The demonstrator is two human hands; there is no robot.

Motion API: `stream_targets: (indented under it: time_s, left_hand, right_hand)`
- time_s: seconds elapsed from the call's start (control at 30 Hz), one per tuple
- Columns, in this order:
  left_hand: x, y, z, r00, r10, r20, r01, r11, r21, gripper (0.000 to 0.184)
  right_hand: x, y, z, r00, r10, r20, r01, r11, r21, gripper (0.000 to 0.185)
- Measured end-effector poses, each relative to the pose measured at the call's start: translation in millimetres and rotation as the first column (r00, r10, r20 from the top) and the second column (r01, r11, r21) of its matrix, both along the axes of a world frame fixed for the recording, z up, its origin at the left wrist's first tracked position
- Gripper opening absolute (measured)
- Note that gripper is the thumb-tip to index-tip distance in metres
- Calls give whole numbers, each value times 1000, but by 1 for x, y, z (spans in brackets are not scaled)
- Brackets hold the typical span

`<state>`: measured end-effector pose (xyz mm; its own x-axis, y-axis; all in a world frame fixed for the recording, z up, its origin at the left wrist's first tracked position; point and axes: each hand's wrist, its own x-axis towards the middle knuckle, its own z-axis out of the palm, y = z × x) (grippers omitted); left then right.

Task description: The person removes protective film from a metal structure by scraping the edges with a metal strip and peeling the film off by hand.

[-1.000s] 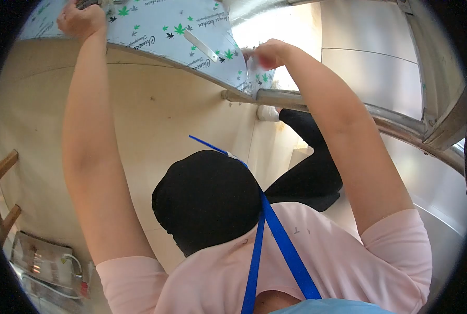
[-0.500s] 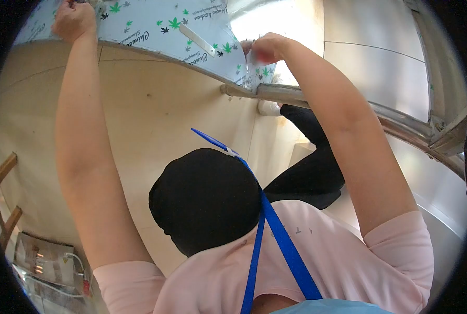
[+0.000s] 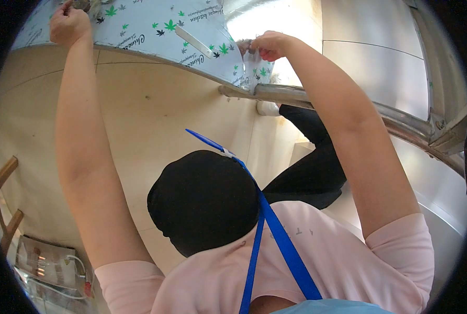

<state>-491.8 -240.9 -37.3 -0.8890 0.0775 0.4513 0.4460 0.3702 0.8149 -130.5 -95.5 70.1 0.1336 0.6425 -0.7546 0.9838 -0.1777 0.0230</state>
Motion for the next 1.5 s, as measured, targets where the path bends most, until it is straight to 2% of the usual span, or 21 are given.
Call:
stream_targets:
  time_s: [0.07,0.13,0.23,0.33,0.47,0.57,0.67,0.73,0.8,0.83,0.93,1.03,1.1,1.13,1.2,1.23,1.3,1.33,1.37,1.4,1.5]
  left_hand:
    - [5,-3,8,997,-69,21,70,997,-41,20]
    - [9,-7,12,984,-175,-33,173,984,-42,23]
    - [16,-11,21,992,-127,28,128,991,-45,25]
    - [2,-5,9,931,-62,-359,91,994,64,27]
    - [-4,1,-5,993,21,-115,-13,998,66,19]
    - [0,3,-5,999,-29,-14,30,995,92,16]
    - [10,-4,11,995,-98,30,98,995,-4,16]
    - [16,-8,24,988,-153,6,153,981,-118,17]
    - [14,0,15,969,-139,-206,158,984,82,20]
    - [12,3,11,945,-113,-307,175,967,183,23]
    - [-2,-6,2,920,-96,-380,59,993,-107,19]
    - [-9,3,-11,939,94,-331,-88,996,33,21]
    - [-7,1,-9,986,23,-162,-4,993,116,21]
    - [-2,-1,-5,997,-18,-77,31,986,162,21]
    - [7,-7,8,992,-112,58,106,989,103,21]
    - [10,-9,13,980,-152,128,143,987,76,21]
    - [15,-10,22,990,-129,60,131,991,-27,23]
    - [17,-10,25,993,-118,23,120,990,-78,24]
    - [19,-2,19,968,-145,-205,173,977,126,29]
    - [22,-4,22,963,-117,-241,145,984,103,28]
    - [23,-5,30,932,-26,-363,65,993,95,22]
  right_hand:
    - [3,2,-4,989,116,-89,-116,993,1,7]
    - [3,6,-6,978,204,-32,-204,979,2,5]
    - [3,6,-7,975,222,4,-222,975,32,6]
    - [3,4,-6,986,165,19,-166,985,54,8]
    - [6,9,-8,966,254,53,-256,966,26,8]
    - [6,15,-17,791,589,166,-600,799,21,12]
    - [-8,-6,-3,563,755,337,-824,546,154,19]
    - [-10,-8,-10,534,753,385,-839,526,137,23]
    - [-9,-12,-11,533,743,405,-839,525,141,25]
    - [-6,-16,-11,560,713,421,-821,545,170,25]
    - [2,-19,-10,682,598,421,-721,645,253,25]
    - [5,-9,-8,823,474,313,-552,796,248,22]
    - [6,-3,-6,855,464,230,-505,847,169,22]
    - [8,-2,-5,802,546,243,-591,785,187,22]
    - [11,-3,-8,668,693,273,-744,633,214,22]
    - [15,1,-16,664,690,289,-748,615,250,21]
    - [15,5,-27,654,688,315,-756,573,316,19]
    - [12,6,-25,797,564,215,-603,729,323,18]
    - [12,6,-22,909,401,118,-417,856,304,17]
    - [11,3,-19,977,211,26,-210,941,264,17]
    - [18,-4,-23,991,-77,-105,105,949,296,14]
